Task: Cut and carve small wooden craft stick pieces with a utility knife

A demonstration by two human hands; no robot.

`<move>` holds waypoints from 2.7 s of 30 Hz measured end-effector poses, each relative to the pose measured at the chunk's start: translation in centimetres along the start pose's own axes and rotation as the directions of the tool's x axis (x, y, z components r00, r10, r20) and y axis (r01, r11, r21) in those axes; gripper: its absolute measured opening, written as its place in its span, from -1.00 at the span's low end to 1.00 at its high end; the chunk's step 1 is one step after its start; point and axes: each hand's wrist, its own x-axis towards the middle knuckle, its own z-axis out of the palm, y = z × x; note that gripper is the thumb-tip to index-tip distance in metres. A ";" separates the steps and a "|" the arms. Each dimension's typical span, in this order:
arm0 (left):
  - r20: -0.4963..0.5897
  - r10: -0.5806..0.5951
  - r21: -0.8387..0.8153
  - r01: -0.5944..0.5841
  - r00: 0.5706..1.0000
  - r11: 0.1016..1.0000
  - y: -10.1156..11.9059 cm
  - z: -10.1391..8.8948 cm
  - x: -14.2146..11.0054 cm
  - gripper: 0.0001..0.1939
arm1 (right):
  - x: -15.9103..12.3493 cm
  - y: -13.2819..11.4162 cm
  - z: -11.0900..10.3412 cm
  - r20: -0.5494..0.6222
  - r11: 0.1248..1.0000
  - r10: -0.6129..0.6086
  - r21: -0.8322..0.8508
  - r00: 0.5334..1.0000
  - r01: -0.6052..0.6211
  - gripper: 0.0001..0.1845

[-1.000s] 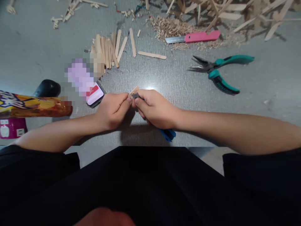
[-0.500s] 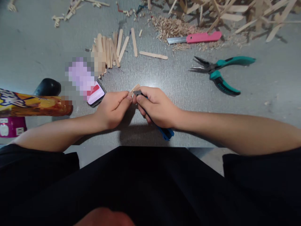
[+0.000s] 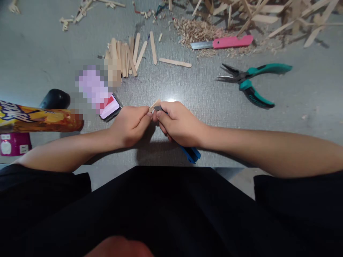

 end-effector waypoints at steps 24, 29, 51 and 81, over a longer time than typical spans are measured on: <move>-0.001 -0.001 -0.536 0.000 1.000 0.844 0.0 -0.2 0.5 -0.56 | 0.8 1.7 -1.3 0.134 0.944 -0.121 0.323 0.984 0.073 -0.52; -0.043 -0.005 -0.497 -0.017 0.999 0.868 -0.1 0.0 0.5 -0.53 | 0.8 1.6 -1.3 0.088 0.939 -0.138 0.329 0.986 0.103 -0.57; -0.133 0.029 -0.202 -0.056 0.991 0.978 -0.3 0.3 0.0 -0.57 | 0.4 1.2 -0.6 0.009 0.974 -0.055 0.221 0.998 0.051 -0.74; -0.047 -0.037 -0.428 0.013 0.998 0.904 0.0 -0.2 0.2 -0.56 | 1.2 1.1 -0.8 0.022 0.929 -0.032 0.369 0.999 0.021 -0.76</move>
